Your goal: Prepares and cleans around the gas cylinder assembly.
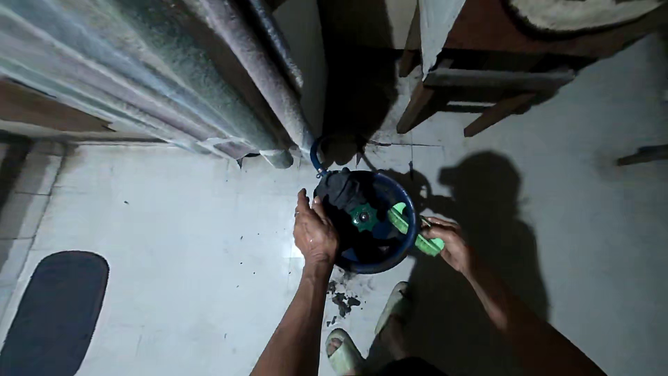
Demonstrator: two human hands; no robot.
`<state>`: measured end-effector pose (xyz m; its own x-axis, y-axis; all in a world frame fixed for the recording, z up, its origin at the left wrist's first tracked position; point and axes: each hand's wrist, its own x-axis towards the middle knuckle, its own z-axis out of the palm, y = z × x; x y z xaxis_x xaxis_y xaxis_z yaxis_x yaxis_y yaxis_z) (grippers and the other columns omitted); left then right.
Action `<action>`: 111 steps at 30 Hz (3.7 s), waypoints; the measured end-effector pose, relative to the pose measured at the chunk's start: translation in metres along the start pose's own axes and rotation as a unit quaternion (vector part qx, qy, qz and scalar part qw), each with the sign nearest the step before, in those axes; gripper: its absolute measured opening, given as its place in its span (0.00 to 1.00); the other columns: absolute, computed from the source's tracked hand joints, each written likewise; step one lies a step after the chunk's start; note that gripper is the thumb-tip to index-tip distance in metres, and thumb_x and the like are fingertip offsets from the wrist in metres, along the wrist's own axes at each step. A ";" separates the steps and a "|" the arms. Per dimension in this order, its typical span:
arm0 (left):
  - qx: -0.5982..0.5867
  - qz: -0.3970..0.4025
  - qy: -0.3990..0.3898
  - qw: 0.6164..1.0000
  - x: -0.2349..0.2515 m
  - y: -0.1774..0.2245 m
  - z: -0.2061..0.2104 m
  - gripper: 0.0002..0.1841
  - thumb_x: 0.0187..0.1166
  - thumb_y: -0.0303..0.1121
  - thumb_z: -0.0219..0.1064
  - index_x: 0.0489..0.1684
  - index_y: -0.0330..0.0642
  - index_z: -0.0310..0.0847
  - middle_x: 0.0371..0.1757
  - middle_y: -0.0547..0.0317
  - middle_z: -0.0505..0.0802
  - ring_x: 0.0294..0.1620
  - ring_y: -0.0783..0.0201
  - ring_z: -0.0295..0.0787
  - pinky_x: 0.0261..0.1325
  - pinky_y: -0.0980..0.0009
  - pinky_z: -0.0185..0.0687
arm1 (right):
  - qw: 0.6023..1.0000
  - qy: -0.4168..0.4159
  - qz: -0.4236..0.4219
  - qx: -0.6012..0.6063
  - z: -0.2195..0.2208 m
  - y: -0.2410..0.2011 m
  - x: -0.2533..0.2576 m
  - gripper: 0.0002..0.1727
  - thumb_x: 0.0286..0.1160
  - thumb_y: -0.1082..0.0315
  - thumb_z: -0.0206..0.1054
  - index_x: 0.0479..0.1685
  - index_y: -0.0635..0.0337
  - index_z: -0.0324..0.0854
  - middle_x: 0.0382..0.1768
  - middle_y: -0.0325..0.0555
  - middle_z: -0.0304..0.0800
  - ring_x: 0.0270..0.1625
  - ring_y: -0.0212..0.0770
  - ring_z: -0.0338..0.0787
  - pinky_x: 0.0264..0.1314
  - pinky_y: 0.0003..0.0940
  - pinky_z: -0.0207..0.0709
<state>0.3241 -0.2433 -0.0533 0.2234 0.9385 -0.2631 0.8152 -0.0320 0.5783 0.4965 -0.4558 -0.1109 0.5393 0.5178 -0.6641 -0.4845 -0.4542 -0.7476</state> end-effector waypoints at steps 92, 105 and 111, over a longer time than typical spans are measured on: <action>0.075 -0.092 -0.028 0.992 -0.001 0.008 -0.001 0.14 0.81 0.47 0.71 0.51 0.49 0.93 0.52 0.45 0.94 0.57 0.39 0.89 0.54 0.32 0.77 | 0.984 -0.020 0.017 -0.174 0.050 -0.020 0.035 0.13 0.76 0.59 0.75 0.36 0.62 0.85 0.24 0.37 0.83 0.26 0.29 0.78 0.35 0.28 0.76; 0.087 -0.093 -0.010 0.992 0.000 0.007 0.001 0.14 0.80 0.47 0.71 0.49 0.50 0.93 0.49 0.48 0.95 0.55 0.42 0.90 0.52 0.35 0.79 | 0.926 -0.255 -0.083 -0.267 0.025 -0.021 0.055 0.13 0.84 0.62 0.64 0.34 0.58 0.88 0.23 0.34 0.85 0.25 0.25 0.78 0.29 0.22 0.74; 0.085 -0.081 -0.004 0.993 -0.002 0.008 0.002 0.13 0.81 0.46 0.71 0.48 0.48 0.94 0.48 0.48 0.95 0.53 0.44 0.91 0.51 0.36 0.80 | 0.904 -0.226 -0.125 -0.341 0.012 -0.020 0.054 0.10 0.83 0.63 0.66 0.45 0.62 0.87 0.35 0.43 0.90 0.39 0.33 0.88 0.46 0.37 0.83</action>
<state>0.3313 -0.2460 -0.0494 0.0857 0.9330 -0.3495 0.9188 0.0616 0.3899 0.5273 -0.4099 -0.1320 0.1613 0.8393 -0.5192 0.2328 -0.5436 -0.8064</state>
